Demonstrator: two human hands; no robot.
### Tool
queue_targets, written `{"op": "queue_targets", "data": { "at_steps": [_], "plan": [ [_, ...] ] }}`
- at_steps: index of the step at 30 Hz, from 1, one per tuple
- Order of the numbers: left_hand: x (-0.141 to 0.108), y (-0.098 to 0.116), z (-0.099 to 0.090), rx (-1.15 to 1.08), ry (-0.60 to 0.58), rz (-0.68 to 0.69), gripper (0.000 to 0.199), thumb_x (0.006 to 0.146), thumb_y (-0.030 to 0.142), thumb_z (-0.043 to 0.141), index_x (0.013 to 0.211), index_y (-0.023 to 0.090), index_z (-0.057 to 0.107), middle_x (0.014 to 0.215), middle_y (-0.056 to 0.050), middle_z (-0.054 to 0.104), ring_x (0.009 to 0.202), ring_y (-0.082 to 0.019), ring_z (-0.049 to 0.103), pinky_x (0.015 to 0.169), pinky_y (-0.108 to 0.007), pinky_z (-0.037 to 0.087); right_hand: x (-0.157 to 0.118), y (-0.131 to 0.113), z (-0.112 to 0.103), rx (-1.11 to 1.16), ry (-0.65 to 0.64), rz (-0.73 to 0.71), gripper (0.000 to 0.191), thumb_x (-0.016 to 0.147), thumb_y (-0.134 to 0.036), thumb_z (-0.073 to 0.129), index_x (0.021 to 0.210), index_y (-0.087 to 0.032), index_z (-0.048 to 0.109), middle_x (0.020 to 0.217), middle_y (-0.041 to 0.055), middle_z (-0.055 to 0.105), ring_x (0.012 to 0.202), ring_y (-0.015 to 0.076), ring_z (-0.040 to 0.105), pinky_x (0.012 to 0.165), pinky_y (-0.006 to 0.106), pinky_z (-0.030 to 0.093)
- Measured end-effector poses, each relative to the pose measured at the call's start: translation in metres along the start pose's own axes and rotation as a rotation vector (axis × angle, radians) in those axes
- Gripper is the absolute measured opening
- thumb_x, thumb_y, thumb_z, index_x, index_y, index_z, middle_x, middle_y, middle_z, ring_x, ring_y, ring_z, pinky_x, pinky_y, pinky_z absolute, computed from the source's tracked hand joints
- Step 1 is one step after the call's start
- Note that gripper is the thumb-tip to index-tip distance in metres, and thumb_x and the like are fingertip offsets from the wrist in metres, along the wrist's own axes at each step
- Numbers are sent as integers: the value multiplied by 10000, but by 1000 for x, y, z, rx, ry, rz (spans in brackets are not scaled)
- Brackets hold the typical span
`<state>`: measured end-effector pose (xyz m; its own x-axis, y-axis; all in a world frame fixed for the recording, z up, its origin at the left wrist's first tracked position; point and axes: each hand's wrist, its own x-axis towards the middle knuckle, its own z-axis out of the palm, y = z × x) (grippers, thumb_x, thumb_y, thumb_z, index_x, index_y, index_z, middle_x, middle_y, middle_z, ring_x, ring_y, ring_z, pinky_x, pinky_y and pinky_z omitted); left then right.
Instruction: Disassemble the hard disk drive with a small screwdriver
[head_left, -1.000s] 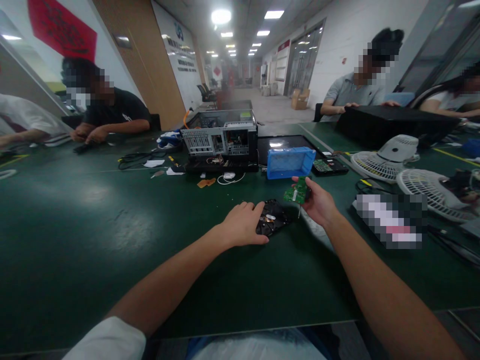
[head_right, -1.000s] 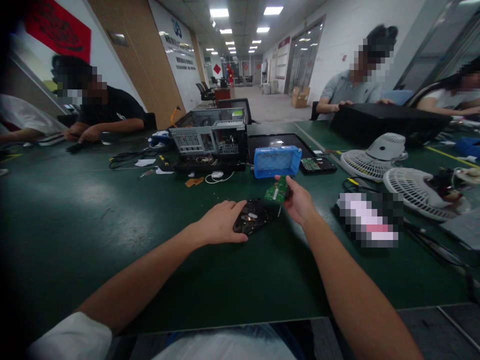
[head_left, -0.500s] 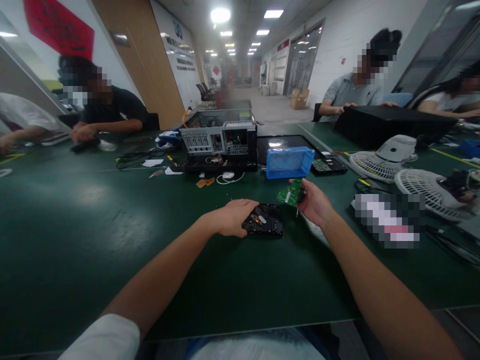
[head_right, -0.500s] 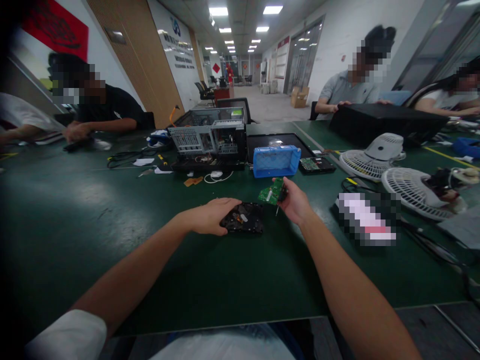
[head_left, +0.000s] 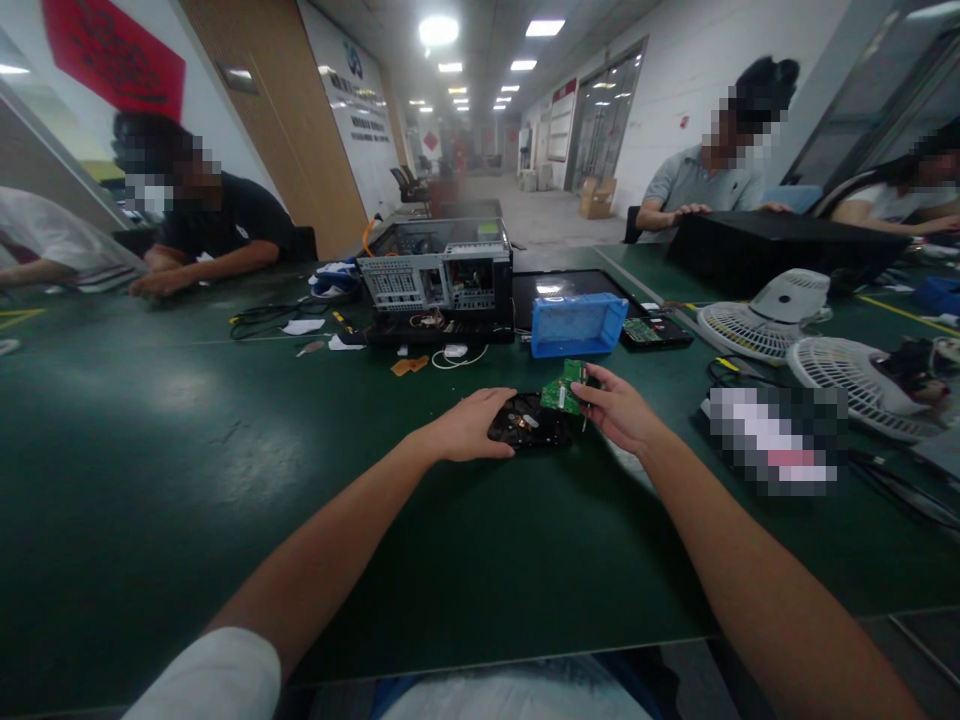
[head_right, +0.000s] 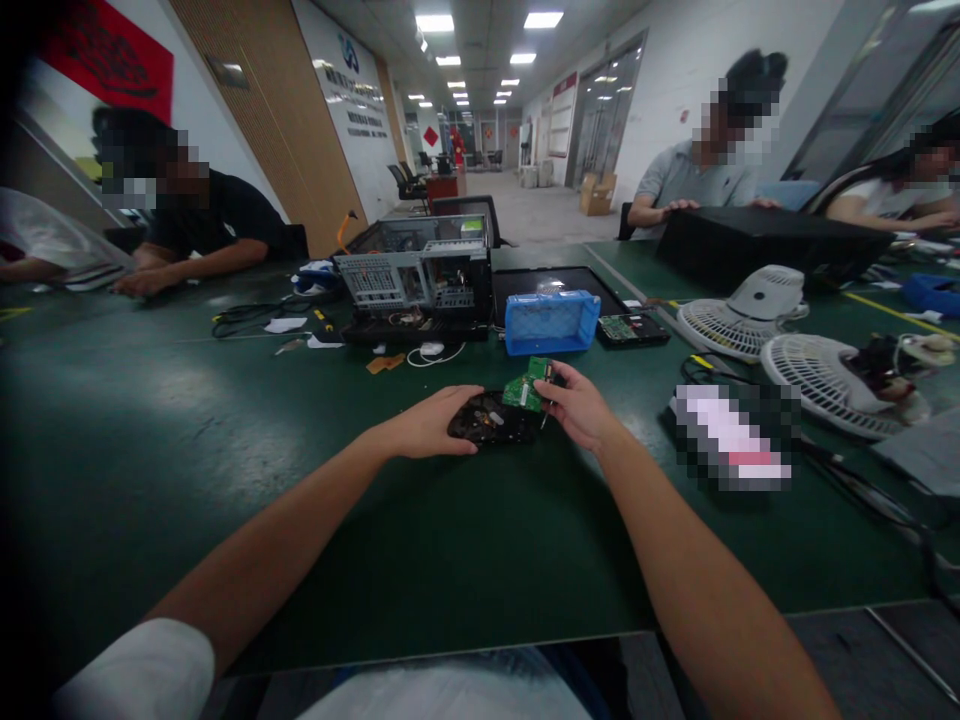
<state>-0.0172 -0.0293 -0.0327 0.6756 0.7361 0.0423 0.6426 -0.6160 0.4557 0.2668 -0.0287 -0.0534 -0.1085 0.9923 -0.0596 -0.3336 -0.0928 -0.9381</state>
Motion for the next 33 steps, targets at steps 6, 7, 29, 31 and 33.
{"op": "queue_targets", "data": {
  "at_steps": [6, 7, 29, 31, 33],
  "plan": [
    [4, 8, 14, 103, 31, -12, 1004, 768, 587, 735, 1562, 171, 284, 1646, -185, 241, 1526, -382, 196, 1219, -562, 228, 5, 10, -5, -81, 59, 19, 475, 689, -164, 863, 1102, -292, 668, 1009, -18, 691, 858, 130, 672, 726, 236, 587],
    [4, 14, 19, 128, 67, -14, 1002, 767, 606, 730, 1555, 167, 294, 1644, -186, 241, 1525, -389, 193, 1219, -571, 225, 5, 10, -5, -82, 60, 21, 485, 685, -170, 867, 1108, -294, 664, 1003, -20, 686, 854, 128, 671, 724, 235, 587],
    [-13, 62, 61, 281, 133, 233, 447, 1032, 400, 392, 1370, 140, 527, 1061, -110, 750, 893, -216, 728, 784, -348, 586, 1, 4, 1, -95, 67, 34, 304, 740, -326, 808, 975, -268, 624, 874, -36, 650, 747, 132, 599, 647, 259, 503],
    [-14, 61, 59, 289, 128, 220, 460, 1031, 404, 394, 1379, 134, 525, 1058, -115, 754, 899, -227, 731, 784, -359, 590, 0, 4, 2, -92, 47, 34, 304, 743, -325, 810, 974, -266, 621, 881, -34, 653, 756, 131, 601, 658, 258, 506],
    [-15, 62, 59, 302, 125, 212, 474, 1030, 403, 392, 1391, 125, 517, 1056, -121, 755, 902, -239, 732, 778, -371, 592, -1, 4, 2, -90, 20, 29, 303, 751, -321, 808, 983, -264, 621, 878, -33, 653, 756, 128, 600, 670, 261, 513]
  ]
}}
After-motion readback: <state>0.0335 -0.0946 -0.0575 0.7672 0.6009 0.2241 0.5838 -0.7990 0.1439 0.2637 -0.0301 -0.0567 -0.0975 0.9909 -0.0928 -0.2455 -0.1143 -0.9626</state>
